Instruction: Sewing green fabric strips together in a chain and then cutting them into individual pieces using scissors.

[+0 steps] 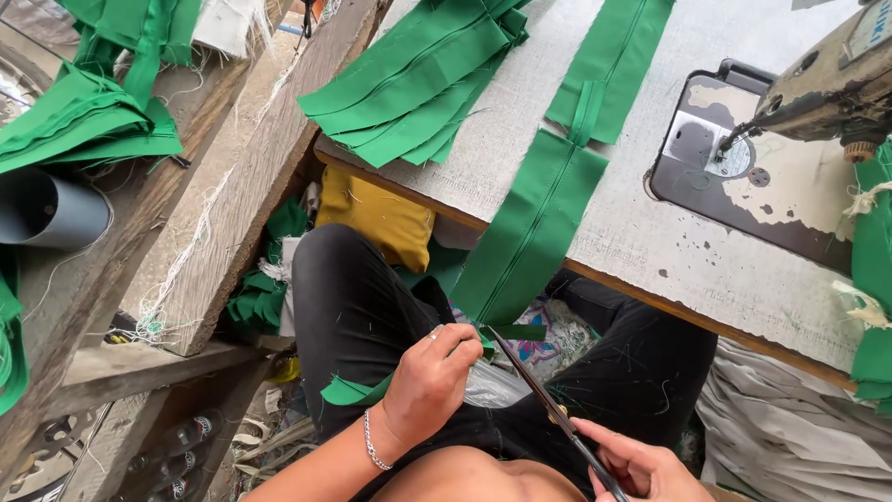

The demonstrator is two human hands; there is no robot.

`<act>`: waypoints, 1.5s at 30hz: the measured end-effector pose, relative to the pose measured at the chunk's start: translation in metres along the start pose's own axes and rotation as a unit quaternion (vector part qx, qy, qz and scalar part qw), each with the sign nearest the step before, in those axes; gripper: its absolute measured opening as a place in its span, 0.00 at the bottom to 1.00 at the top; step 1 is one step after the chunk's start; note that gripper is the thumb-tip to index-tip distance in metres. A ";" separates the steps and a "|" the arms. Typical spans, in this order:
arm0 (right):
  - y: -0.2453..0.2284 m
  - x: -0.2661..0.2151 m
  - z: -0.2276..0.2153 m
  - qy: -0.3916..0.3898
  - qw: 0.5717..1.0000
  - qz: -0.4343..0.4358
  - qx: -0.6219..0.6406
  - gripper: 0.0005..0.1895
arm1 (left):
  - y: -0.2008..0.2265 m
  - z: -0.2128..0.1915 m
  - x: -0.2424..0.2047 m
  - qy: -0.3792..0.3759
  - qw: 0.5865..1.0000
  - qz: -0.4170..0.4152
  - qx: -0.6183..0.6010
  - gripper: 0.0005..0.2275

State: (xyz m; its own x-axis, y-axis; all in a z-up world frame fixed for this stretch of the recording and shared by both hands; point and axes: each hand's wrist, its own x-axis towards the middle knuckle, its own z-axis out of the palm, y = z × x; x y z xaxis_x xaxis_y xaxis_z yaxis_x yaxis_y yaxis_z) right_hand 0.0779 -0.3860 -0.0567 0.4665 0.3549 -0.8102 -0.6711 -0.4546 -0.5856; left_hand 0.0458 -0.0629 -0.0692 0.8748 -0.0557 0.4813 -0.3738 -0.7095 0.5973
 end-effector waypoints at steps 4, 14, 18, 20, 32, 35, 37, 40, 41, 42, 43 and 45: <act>0.003 0.010 -0.006 -0.045 0.999 0.003 0.008 0.39 | -0.003 -0.001 -0.001 0.009 1.000 -0.001 -0.028 0.10; 0.003 0.019 -0.025 -0.132 0.991 -0.018 0.013 0.44 | -0.011 -0.003 -0.005 -0.018 1.000 0.014 0.017 0.11; -0.003 0.021 -0.027 -0.077 0.996 0.026 -0.032 0.45 | -0.003 -0.007 -0.003 -0.028 0.999 -0.010 -0.037 0.06; 0.000 0.024 -0.031 -0.100 0.994 0.015 -0.038 0.48 | 0.002 -0.004 -0.005 -0.029 0.997 -0.029 -0.064 0.08; -0.008 0.027 -0.047 -0.174 0.981 -0.052 -0.070 0.49 | -0.016 0.014 -0.002 -0.130 0.520 -0.599 -0.595 0.06; -0.018 0.019 -0.042 -0.149 0.985 -0.041 -0.070 0.48 | -0.024 0.021 -0.024 -0.073 0.618 -0.513 -0.592 0.05; -0.025 0.020 -0.038 -0.157 0.974 -0.126 -0.102 0.42 | -0.028 0.011 -0.042 -0.060 0.631 -0.495 -0.595 0.10; -0.053 0.022 -0.015 -0.164 0.958 -0.162 -0.168 0.36 | -0.028 -0.020 -0.069 -0.030 0.638 -0.526 -0.562 0.08; -0.060 0.028 -0.007 -0.177 0.955 -0.165 -0.175 0.36 | -0.029 -0.030 -0.078 -0.016 0.640 -0.528 -0.558 0.08; -0.067 0.033 0.002 -0.215 0.932 -0.210 -0.202 0.36 | -0.030 -0.041 -0.087 0.011 0.656 -0.526 -0.541 0.06; -0.073 0.038 0.010 -0.251 0.905 -0.255 -0.229 0.40 | -0.029 -0.051 -0.096 0.039 0.672 -0.523 -0.524 0.05; -0.066 0.054 0.020 -0.286 0.903 -0.234 -0.221 0.39 | -0.022 -0.076 -0.101 0.068 0.674 -0.529 -0.511 0.05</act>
State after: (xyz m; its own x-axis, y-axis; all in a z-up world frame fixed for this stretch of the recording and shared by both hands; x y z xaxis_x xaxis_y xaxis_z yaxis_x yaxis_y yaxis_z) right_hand 0.1356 -0.3209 -0.0614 0.1809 0.8985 -0.3999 -0.1243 -0.3824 -0.9156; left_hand -0.0580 0.0119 -0.0819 0.8079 0.2165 -0.5480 0.3591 0.5565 0.7493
